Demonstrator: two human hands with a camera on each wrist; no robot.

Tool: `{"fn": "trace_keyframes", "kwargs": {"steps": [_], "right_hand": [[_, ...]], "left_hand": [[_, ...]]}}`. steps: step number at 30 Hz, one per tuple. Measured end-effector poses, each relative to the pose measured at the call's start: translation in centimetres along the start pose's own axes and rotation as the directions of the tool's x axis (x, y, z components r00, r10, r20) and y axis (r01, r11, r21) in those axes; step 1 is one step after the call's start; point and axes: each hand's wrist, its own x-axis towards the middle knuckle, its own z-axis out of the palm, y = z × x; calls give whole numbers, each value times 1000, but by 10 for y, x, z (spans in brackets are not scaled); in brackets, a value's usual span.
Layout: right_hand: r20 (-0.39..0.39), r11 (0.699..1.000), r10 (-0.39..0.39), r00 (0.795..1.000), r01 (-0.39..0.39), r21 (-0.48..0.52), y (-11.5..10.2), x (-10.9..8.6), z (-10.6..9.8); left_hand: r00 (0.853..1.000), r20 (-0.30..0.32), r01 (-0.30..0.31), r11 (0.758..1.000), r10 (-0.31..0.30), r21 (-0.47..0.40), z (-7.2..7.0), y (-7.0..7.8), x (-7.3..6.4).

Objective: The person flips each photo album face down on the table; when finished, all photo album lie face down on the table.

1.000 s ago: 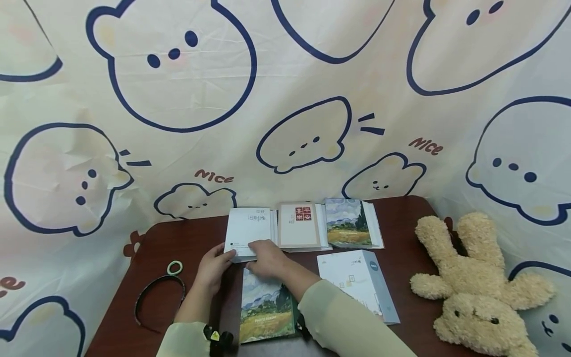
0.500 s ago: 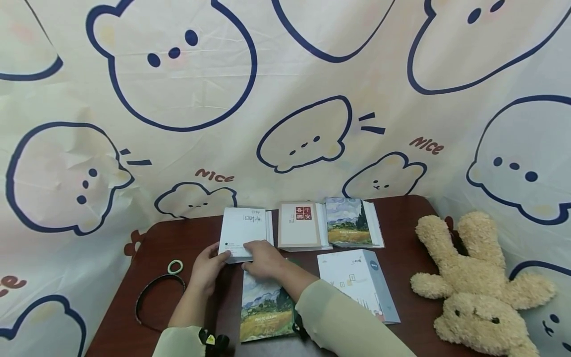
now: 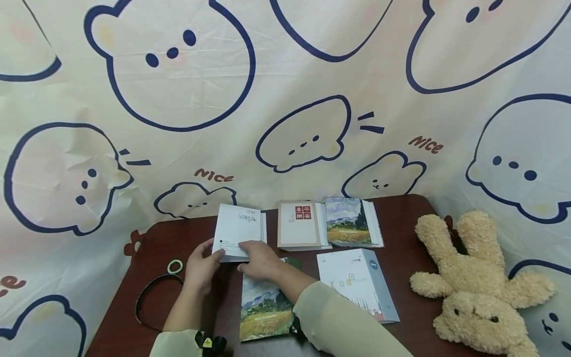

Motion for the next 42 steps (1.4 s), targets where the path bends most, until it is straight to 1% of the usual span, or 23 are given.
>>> {"fn": "trace_keyframes", "kwargs": {"steps": [6,10,15,23,26,29,34,40,42], "right_hand": [[-15,999,4,1000,-4,32,-2,-1,-2],[-36,997,-6,999,8,77,-2,-2,-2],[-56,989,-3,998,11,144,-2,-3,-2],[-85,972,5,996,15,233,-3,-1,2],[-83,957,28,996,-2,288,-3,0,4],[-72,935,48,996,-19,354,-2,0,6],[-46,896,55,997,-29,444,-3,-1,9],[-52,866,80,995,-43,498,-6,1,9],[-59,863,91,994,-50,502,-6,1,10]], "left_hand": [[1000,-7,-15,1000,15,13,-2,10,-3],[999,-21,-47,997,49,66,-4,15,-5],[994,-52,-91,986,99,141,-6,19,-9],[983,-100,-136,978,152,157,-9,26,-12],[980,-109,-149,975,168,164,-9,29,-13],[976,-113,-166,972,186,165,-10,31,-14],[972,-113,-186,969,206,165,-12,33,-15],[969,-100,-206,964,224,167,-13,38,-18],[969,-91,-215,963,231,164,-13,39,-19]]}}
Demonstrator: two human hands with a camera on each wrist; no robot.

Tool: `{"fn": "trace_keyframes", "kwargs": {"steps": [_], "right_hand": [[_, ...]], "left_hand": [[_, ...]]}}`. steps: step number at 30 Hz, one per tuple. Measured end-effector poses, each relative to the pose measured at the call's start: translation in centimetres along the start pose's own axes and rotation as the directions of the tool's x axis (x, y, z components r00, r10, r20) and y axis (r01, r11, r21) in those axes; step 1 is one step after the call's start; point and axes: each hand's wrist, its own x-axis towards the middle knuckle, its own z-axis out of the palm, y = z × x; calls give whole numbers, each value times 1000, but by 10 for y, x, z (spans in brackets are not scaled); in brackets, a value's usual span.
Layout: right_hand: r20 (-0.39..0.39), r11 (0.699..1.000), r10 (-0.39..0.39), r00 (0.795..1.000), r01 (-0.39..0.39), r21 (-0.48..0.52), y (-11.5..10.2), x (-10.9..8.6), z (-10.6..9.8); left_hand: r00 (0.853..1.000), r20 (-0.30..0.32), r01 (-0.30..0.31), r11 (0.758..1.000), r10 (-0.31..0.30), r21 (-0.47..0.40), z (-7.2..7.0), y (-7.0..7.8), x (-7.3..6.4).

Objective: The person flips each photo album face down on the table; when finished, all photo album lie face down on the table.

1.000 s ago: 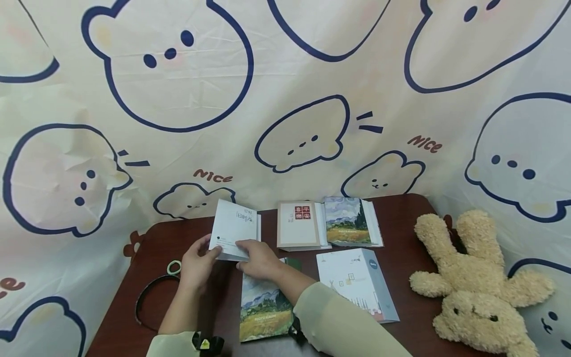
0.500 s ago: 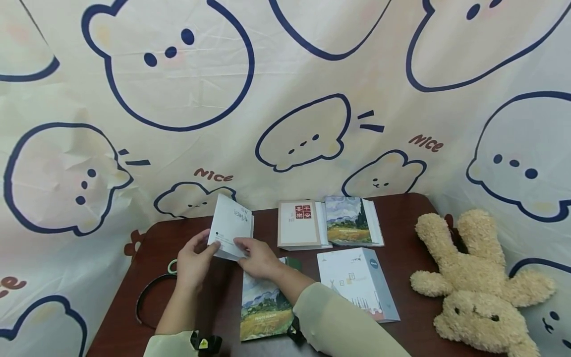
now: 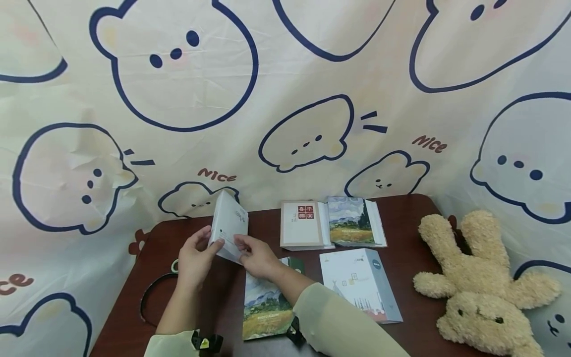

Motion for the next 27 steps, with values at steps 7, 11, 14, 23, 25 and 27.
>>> {"fn": "trace_keyframes", "kwargs": {"steps": [7,11,14,23,25,27], "right_hand": [[-19,1000,2,1000,-2,5,4,0,2],[-34,1000,-1,999,2,24,3,1,2],[-43,999,1,999,1,47,3,2,2],[-65,996,-17,998,23,88,1,2,-6],[-79,994,-27,997,35,101,1,2,-8],[-93,992,-41,995,52,116,1,3,-10]], "left_hand": [[999,12,-38,999,38,28,2,4,-3],[997,43,-62,997,60,39,3,5,-3],[995,63,-77,996,74,46,4,4,-2],[996,84,-43,998,38,52,10,1,-1],[995,96,-21,999,17,31,11,1,-1],[994,108,0,1000,-1,5,12,1,-1]]}}
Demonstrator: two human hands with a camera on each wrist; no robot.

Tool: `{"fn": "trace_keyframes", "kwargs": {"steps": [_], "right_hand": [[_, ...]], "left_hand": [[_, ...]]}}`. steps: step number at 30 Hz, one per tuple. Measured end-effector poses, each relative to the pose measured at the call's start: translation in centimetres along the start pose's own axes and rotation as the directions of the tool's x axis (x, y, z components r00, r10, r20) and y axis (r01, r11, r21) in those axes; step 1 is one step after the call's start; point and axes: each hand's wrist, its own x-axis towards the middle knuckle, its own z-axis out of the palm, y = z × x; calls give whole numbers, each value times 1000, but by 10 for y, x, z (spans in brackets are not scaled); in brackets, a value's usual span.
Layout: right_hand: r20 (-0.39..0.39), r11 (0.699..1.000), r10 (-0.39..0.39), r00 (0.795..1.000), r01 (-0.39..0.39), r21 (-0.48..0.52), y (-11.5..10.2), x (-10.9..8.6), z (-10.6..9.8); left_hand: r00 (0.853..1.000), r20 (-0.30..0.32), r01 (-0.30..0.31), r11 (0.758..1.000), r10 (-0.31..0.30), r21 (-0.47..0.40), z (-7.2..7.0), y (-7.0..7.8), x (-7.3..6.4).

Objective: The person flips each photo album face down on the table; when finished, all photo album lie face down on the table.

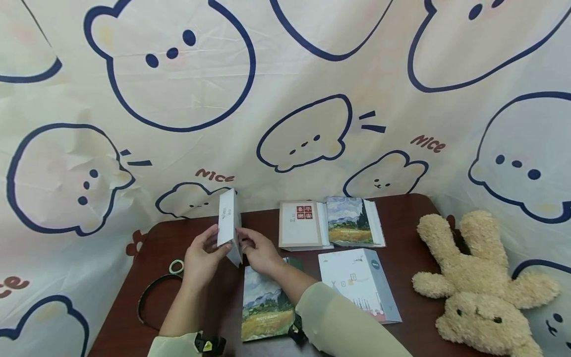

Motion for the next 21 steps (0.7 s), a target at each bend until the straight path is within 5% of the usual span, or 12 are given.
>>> {"fn": "trace_keyframes", "kwargs": {"steps": [12,21], "right_hand": [[-30,982,-15,999,21,186,-2,1,-11],[-82,969,43,996,-21,248,3,1,-21]], "left_hand": [[999,40,28,992,-24,-127,14,-3,3],[998,61,17,999,-15,-41,28,-12,6]]}}
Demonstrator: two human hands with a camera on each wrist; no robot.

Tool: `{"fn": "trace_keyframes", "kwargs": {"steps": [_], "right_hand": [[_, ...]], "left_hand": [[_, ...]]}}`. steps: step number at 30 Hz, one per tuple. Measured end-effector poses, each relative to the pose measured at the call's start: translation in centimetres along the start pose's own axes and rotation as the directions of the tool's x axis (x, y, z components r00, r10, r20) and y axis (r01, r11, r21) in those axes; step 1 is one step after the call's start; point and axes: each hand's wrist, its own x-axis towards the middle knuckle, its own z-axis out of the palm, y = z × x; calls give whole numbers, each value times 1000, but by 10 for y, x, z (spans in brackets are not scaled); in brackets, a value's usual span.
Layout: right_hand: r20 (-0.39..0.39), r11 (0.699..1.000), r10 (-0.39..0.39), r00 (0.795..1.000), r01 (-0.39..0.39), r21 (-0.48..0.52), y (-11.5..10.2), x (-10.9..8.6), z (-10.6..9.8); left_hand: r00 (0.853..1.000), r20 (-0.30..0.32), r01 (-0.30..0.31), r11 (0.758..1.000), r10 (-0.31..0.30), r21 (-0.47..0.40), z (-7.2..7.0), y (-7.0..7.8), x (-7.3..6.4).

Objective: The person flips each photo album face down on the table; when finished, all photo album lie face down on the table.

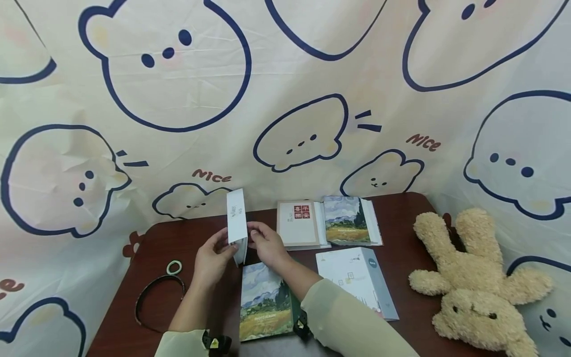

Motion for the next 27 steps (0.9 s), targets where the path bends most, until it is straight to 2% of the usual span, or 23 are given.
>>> {"fn": "trace_keyframes", "kwargs": {"steps": [7,16,21,27], "right_hand": [[-54,1000,-9,999,9,13,0,2,-7],[-90,1000,14,996,-14,1,4,2,-18],[-90,999,30,995,-28,25,5,3,-23],[-78,998,44,996,-47,-38,6,3,-29]], "left_hand": [[999,37,-25,998,23,56,8,-8,1],[999,52,-21,994,15,106,14,-16,7],[996,78,-43,993,35,113,16,-17,9],[995,87,-51,991,41,122,20,-18,11]]}}
